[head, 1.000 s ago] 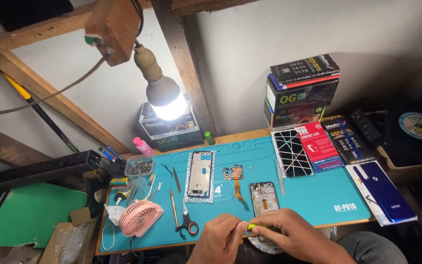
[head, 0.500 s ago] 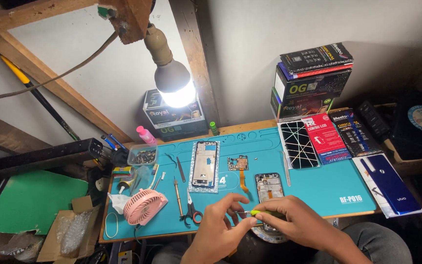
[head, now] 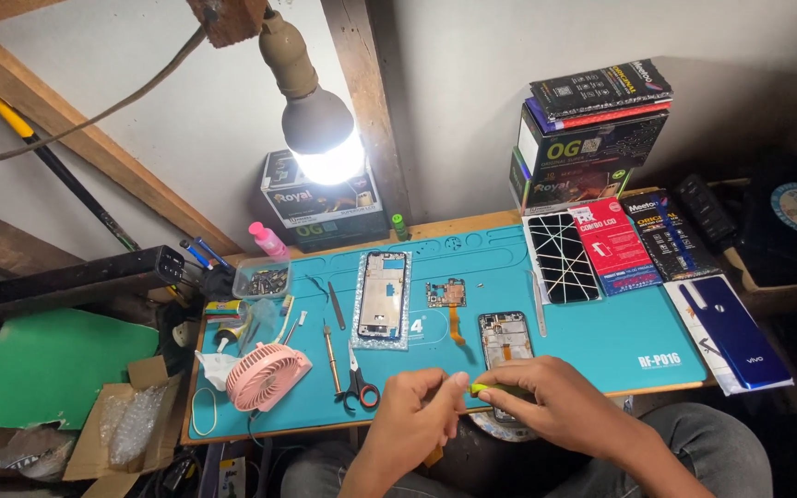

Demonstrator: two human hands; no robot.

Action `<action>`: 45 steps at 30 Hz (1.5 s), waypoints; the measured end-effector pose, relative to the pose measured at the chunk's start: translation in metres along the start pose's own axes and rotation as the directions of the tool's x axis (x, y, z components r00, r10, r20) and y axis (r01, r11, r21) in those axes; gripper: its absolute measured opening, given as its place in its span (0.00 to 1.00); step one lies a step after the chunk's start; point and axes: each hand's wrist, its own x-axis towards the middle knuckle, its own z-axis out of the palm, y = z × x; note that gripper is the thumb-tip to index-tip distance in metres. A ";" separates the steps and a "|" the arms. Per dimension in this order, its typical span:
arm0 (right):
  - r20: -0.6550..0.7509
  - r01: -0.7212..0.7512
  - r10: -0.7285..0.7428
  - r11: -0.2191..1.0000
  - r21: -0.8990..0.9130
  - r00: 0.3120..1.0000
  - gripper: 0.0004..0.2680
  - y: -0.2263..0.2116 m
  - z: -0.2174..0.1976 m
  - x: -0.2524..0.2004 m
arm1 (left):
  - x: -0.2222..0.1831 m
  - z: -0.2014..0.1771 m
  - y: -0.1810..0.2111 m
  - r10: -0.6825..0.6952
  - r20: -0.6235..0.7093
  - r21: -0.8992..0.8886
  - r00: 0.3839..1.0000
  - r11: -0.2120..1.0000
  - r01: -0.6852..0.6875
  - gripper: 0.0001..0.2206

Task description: Disassembling and inspecting internal components of a mobile phone on a repair bench.

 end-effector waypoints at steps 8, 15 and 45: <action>-0.032 0.077 -0.079 0.995 -0.057 0.996 0.12 0.015 0.006 0.000 | 0.000 0.005 -0.001 -0.044 0.015 -0.144 0.999 0.988 0.045 0.04; -0.071 0.110 -0.114 0.992 -0.061 0.991 0.12 0.028 0.012 0.003 | 0.006 0.009 -0.013 -0.050 -0.063 -0.209 0.997 0.977 0.036 0.13; -0.193 -0.052 0.077 0.990 0.129 0.978 0.13 0.011 0.030 0.000 | 0.026 0.045 -0.058 -0.174 -0.329 -0.632 0.928 0.771 -0.080 0.14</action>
